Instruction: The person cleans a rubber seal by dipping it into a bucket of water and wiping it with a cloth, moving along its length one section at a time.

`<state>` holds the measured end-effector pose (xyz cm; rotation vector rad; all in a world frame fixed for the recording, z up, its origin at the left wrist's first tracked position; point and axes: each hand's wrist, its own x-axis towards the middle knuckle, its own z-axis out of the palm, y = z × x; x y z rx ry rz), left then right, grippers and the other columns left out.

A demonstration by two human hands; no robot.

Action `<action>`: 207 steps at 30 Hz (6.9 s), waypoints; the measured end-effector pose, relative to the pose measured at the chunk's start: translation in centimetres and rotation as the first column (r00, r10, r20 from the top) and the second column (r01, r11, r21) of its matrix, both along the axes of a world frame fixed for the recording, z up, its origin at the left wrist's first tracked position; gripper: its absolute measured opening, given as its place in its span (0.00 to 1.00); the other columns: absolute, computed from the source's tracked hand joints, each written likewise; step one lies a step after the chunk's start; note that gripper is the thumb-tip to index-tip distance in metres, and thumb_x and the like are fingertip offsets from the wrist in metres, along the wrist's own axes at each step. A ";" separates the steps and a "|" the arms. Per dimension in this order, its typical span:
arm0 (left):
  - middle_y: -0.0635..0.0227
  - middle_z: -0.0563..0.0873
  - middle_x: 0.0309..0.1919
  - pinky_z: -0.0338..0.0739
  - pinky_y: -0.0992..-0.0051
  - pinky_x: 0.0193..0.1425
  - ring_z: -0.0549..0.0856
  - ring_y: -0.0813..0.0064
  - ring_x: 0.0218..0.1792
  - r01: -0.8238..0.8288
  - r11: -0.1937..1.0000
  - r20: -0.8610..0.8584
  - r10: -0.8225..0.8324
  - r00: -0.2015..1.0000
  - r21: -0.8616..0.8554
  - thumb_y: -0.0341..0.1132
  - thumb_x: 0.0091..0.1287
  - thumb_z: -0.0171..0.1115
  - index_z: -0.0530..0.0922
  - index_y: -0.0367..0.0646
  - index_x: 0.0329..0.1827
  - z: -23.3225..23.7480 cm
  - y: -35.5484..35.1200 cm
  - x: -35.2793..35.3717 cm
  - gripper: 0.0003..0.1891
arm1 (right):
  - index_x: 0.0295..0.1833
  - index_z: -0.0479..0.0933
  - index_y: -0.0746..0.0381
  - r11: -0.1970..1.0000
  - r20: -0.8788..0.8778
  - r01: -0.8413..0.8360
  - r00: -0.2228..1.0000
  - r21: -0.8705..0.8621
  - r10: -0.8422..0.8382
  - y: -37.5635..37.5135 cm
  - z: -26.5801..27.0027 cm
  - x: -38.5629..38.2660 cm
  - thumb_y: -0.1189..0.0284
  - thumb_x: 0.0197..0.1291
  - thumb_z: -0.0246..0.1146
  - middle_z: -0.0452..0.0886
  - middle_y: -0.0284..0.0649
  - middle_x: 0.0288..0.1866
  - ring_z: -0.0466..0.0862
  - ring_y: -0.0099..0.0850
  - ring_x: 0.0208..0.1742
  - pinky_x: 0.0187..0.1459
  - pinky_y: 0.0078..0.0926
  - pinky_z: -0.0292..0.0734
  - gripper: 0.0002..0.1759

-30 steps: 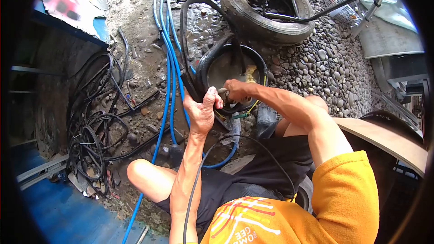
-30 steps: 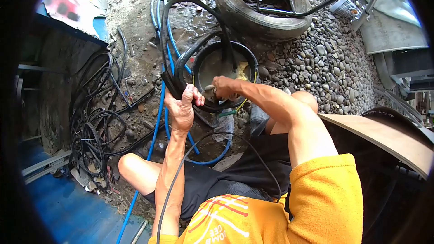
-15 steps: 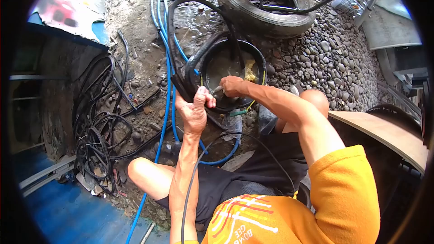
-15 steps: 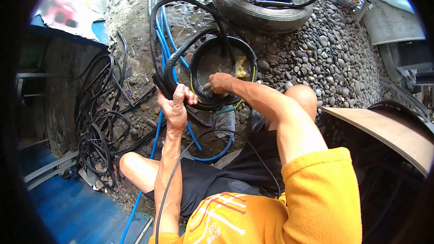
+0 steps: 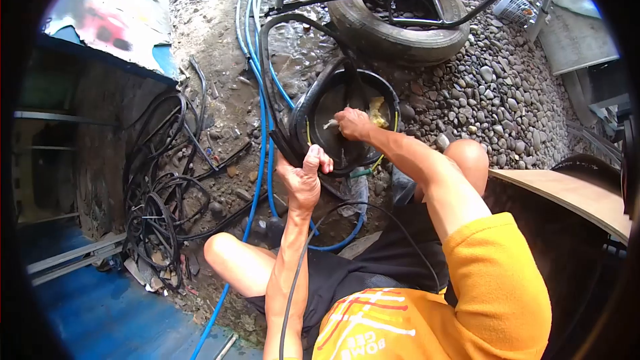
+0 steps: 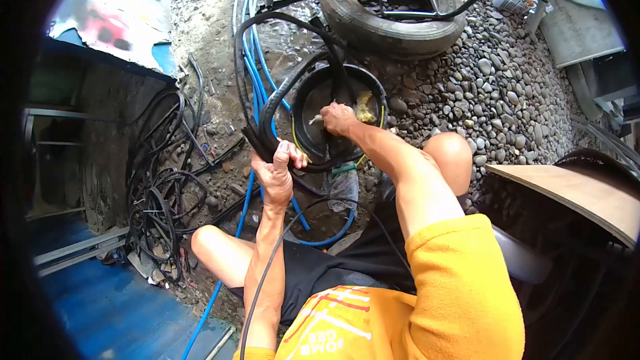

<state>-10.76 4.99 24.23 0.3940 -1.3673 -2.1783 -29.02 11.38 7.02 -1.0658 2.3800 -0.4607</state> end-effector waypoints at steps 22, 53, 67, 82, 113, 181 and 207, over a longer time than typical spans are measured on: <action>0.58 0.87 0.36 0.86 0.63 0.50 0.90 0.63 0.39 0.113 0.993 0.113 -0.116 0.987 0.028 0.36 0.71 0.68 0.72 0.36 0.56 -0.2 -2.4 -0.1 0.18 | 0.36 0.83 0.73 0.978 0.378 -0.208 0.905 -0.006 0.195 7.1 19.4 1.1 0.68 0.39 0.73 0.87 0.54 0.34 0.90 0.42 0.38 0.38 0.38 0.83 0.20; 0.72 0.86 0.34 0.80 0.78 0.41 0.85 0.80 0.34 -0.076 0.994 0.197 0.060 0.978 0.072 0.30 0.63 0.76 0.83 0.40 0.48 -1.2 -2.1 0.8 0.13 | 0.51 0.80 0.62 0.923 -0.321 -0.334 0.868 0.189 0.380 6.6 10.9 11.4 0.73 0.58 0.60 0.85 0.51 0.37 0.86 0.52 0.36 0.36 0.46 0.83 0.15; 0.64 0.88 0.39 0.86 0.72 0.51 0.89 0.72 0.42 0.144 0.952 0.225 -0.083 0.971 -0.271 0.24 0.66 0.71 0.79 0.36 0.49 -1.2 0.1 1.0 0.11 | 0.35 0.85 0.58 0.803 -0.051 -0.576 0.807 0.150 0.588 6.7 13.4 10.3 0.70 0.56 0.63 0.87 0.46 0.34 0.89 0.45 0.38 0.37 0.43 0.83 0.06; 0.64 0.87 0.41 0.84 0.74 0.50 0.89 0.73 0.45 0.185 0.892 0.237 -0.091 0.967 -0.412 0.23 0.65 0.71 0.78 0.36 0.49 -0.3 0.9 0.8 0.13 | 0.35 0.84 0.57 0.849 0.044 -0.528 0.849 0.006 0.527 7.2 13.1 10.2 0.67 0.62 0.59 0.87 0.46 0.34 0.88 0.47 0.39 0.40 0.45 0.82 0.10; 0.58 0.87 0.41 0.88 0.61 0.52 0.90 0.62 0.44 0.155 0.984 0.209 -0.134 0.969 -0.088 0.28 0.71 0.65 0.77 0.37 0.50 -1.5 -2.2 1.5 0.09 | 0.44 0.87 0.65 0.980 0.216 0.052 0.972 0.194 -0.095 2.5 8.1 4.7 0.70 0.54 0.62 0.86 0.57 0.48 0.87 0.53 0.52 0.54 0.45 0.82 0.15; 0.63 0.80 0.26 0.78 0.69 0.29 0.81 0.71 0.25 0.090 0.957 -0.085 -0.118 0.989 -0.277 0.17 0.63 0.62 0.73 0.38 0.36 5.6 -2.2 2.5 0.08 | 0.52 0.85 0.58 0.672 -0.279 0.126 0.842 -0.730 -0.462 6.0 21.3 -12.0 0.62 0.58 0.72 0.88 0.43 0.44 0.88 0.38 0.45 0.51 0.33 0.82 0.18; 0.62 0.81 0.22 0.79 0.67 0.29 0.82 0.71 0.21 0.084 0.983 -0.004 -0.086 0.996 -0.163 0.26 0.66 0.64 0.74 0.35 0.35 4.7 -3.5 2.2 0.06 | 0.51 0.85 0.62 0.600 0.261 0.462 0.881 -0.653 -0.393 2.2 18.0 -7.0 0.69 0.58 0.68 0.89 0.46 0.39 0.89 0.36 0.41 0.48 0.32 0.83 0.15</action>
